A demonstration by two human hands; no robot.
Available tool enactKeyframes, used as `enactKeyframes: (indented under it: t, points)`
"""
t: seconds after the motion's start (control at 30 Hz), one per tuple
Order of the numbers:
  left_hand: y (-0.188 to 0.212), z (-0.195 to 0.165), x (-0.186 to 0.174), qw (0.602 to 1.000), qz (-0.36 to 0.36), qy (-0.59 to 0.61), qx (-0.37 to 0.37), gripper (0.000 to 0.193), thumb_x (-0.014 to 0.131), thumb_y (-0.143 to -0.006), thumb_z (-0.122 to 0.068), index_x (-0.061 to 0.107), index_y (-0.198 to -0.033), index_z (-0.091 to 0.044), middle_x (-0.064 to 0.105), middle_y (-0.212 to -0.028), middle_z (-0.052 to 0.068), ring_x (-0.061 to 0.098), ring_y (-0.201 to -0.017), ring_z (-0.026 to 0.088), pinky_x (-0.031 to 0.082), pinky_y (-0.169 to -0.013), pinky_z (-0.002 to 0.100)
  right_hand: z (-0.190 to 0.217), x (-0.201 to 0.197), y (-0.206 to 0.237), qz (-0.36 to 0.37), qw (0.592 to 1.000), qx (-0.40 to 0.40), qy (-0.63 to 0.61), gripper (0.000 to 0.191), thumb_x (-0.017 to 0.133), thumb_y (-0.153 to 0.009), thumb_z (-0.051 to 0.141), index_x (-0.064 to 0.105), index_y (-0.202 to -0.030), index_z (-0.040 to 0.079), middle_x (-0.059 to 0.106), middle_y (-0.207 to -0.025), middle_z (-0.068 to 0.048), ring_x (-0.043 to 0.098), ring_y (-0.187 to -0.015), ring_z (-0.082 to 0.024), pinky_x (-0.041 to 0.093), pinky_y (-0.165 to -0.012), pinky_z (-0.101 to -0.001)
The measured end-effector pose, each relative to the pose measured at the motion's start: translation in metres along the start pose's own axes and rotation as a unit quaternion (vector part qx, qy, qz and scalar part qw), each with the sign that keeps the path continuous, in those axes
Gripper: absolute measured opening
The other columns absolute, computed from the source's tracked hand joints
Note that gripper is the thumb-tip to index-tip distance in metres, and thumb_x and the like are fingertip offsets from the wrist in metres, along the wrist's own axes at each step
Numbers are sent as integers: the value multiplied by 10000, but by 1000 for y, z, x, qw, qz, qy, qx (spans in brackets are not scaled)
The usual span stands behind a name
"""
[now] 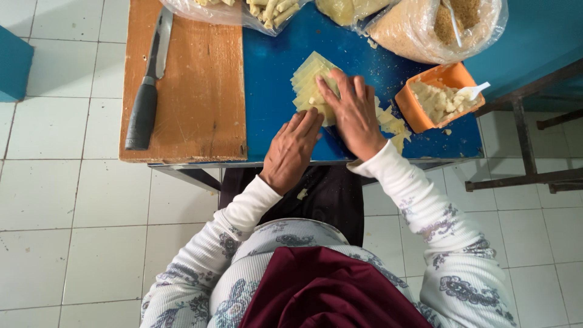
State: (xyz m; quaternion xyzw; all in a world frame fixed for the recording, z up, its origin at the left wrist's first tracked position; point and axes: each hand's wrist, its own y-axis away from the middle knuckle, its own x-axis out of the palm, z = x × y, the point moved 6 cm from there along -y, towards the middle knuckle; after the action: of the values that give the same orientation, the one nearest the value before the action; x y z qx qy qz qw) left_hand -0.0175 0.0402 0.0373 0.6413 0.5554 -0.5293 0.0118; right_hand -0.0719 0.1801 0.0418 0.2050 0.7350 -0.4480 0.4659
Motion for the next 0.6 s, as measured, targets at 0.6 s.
enactKeyframes:
  t: [0.6]
  points:
    - [-3,-7,1,999,14,-49,14,393,680,-921,-193,605,-1272,-33,564,-1275,108,547,-1249,257,439,-1044,418,-61,16,-36,144,891,88,-421,596,693,-1017,123,453,-1562,96,765,-1074,-95,722,-931,-161,565,-839,-310]
